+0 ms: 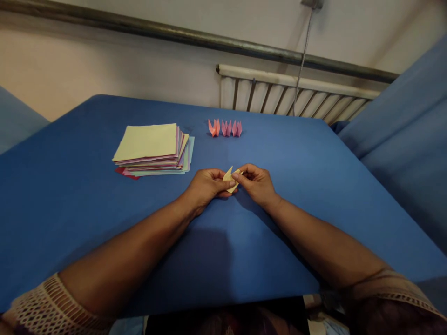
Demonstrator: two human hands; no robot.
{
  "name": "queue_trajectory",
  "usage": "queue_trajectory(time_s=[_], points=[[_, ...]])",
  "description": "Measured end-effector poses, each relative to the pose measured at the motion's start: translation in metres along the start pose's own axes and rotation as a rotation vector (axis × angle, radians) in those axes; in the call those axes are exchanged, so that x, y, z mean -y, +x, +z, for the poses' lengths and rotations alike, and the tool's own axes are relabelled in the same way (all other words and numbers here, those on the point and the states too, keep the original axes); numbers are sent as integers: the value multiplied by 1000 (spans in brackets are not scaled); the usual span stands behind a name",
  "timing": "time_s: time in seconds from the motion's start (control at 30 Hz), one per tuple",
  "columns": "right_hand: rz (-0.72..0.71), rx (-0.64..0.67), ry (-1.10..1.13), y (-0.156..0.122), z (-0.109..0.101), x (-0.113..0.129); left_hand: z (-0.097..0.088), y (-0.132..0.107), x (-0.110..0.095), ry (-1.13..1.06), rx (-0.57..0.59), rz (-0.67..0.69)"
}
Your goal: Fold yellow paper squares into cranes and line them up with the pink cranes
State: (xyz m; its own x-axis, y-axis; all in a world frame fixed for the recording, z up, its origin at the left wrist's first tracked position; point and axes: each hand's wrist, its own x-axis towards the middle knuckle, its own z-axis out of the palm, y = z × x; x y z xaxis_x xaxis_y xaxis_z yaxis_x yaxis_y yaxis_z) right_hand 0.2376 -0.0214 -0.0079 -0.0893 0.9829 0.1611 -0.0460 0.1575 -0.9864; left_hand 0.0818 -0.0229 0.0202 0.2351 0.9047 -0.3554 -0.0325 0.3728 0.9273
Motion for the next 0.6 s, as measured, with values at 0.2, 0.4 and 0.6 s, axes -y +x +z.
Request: queue_trajectory(time_s=[0.2,0.4,0.6], points=[[-44,21,-147,0,-2,-5,-1,-2,1,-57,86,-76],[-47,55,-223,-1,-2,-9,0,-5,-1,-80,117,-113],[-138,110,-373,-2,-5,-5,-4,-5,1,-60,157,-163]])
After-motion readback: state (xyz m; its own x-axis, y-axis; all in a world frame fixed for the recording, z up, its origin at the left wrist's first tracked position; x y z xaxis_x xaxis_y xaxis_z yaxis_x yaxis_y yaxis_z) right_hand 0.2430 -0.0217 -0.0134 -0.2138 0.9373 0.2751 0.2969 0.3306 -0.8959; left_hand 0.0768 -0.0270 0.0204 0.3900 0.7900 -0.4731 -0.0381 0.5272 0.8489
